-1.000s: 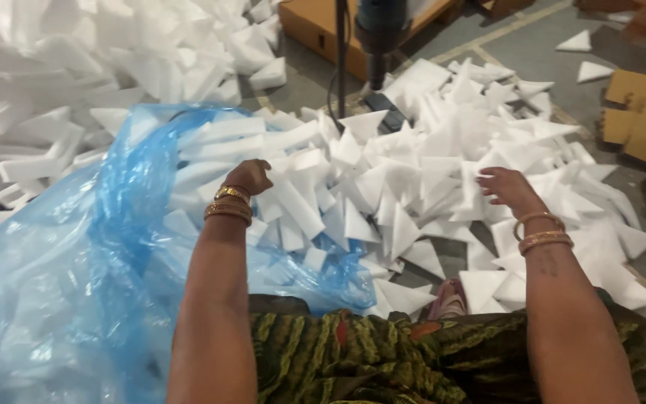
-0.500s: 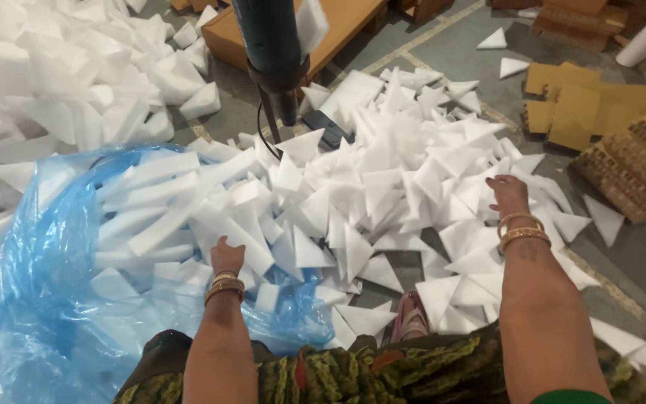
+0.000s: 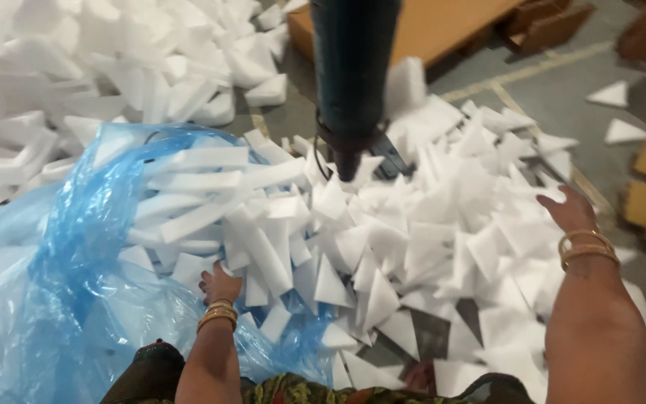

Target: The person sits on the floor and repeatedly picks up white foam pieces from a large pile. They hold each piece with both hands, briefly inspect it, and then place it back onto the pile. The task involves handling the foam pieces one at a time in a repetitive cycle.

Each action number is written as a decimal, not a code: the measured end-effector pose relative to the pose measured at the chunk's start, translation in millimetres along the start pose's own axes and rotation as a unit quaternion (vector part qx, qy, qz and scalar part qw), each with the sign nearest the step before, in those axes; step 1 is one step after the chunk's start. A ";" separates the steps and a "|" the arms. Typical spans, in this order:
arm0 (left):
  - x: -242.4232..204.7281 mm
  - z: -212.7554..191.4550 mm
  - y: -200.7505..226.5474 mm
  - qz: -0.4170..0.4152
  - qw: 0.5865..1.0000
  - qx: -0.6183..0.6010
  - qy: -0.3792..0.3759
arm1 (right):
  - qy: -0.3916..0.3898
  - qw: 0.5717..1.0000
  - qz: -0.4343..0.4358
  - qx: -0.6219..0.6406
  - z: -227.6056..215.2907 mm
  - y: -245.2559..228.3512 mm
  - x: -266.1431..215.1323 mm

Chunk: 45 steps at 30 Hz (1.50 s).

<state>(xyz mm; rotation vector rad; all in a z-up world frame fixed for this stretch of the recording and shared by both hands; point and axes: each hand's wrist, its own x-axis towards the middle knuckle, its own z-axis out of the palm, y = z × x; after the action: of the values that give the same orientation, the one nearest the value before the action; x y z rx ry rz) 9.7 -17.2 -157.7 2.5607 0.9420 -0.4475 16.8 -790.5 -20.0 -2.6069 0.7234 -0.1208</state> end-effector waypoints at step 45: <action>-106.4 39.9 54.3 0.325 0.921 -0.213 0.008 | -0.211 0.936 -0.165 0.230 198.8 -183.3 -233.2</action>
<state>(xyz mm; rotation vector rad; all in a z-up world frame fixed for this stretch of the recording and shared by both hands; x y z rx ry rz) -37.7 -131.8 -135.9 2.2816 0.1198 -0.0186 -58.7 -454.5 -114.3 -2.1661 0.0832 0.1528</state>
